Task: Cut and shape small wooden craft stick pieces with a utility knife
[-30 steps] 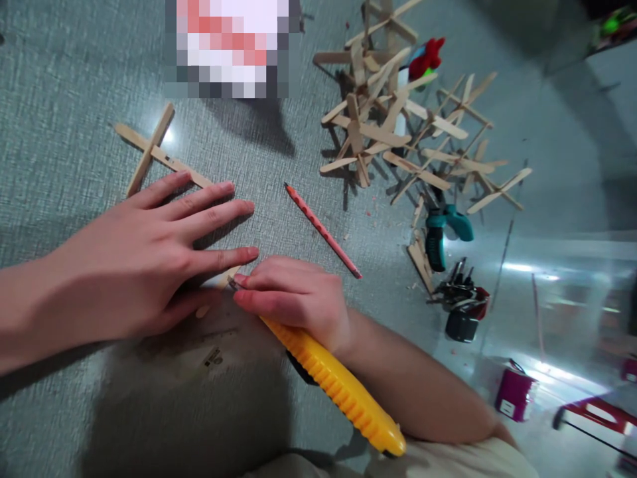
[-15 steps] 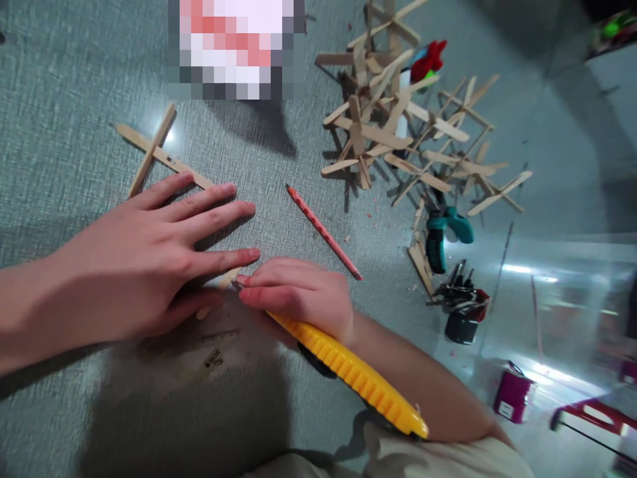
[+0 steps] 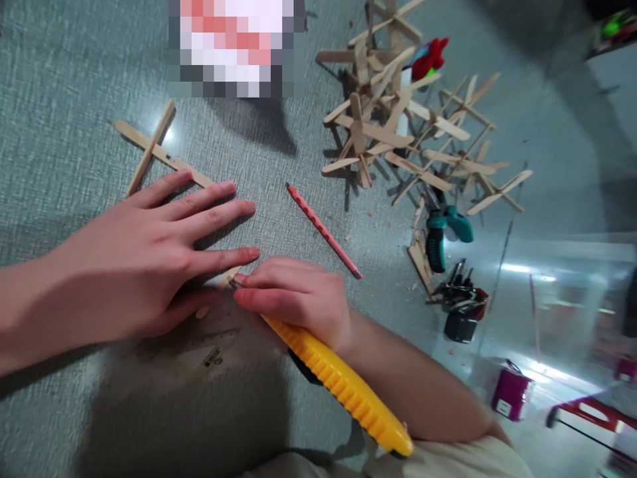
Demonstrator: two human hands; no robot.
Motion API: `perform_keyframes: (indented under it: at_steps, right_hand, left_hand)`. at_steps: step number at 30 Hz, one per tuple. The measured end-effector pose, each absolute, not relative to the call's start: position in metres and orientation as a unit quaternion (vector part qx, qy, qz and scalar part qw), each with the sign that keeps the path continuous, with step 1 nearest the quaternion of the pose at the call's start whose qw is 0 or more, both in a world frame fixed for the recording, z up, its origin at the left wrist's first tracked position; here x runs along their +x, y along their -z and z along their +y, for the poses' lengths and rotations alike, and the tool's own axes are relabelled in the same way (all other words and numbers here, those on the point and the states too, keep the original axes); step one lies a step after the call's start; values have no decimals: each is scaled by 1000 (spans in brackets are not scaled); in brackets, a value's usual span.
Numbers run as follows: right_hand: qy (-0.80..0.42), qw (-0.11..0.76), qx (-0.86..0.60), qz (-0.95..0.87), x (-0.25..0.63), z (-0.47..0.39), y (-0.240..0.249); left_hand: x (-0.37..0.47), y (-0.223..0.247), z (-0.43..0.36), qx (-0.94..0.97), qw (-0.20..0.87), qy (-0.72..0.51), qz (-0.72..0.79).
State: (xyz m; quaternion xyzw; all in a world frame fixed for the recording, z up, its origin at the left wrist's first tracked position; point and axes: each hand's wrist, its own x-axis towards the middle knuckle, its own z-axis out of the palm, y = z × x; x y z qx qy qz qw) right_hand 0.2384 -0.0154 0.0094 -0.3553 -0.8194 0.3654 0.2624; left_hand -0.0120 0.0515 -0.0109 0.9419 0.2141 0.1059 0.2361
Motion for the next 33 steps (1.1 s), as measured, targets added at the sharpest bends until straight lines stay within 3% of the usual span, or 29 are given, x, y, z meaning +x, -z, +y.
perform_keyframes:
  at_steps: [12,18,24,33]
  right_hand:
    - [-370,284,-353,-811,237,-17,-7]
    - [-376,346,-350,-785,239,-20,3]
    - [-380,294,-354,-802,238,-17,-4]
    - [-362,302,-346,-811,234,-16,-6]
  left_hand:
    - [-13,13,52,946,225,-100,210]
    - [-12,13,51,948,216,-91,216]
    - [-11,14,51,945,231,-82,218]
    - [-13,10,52,937,248,-112,218]
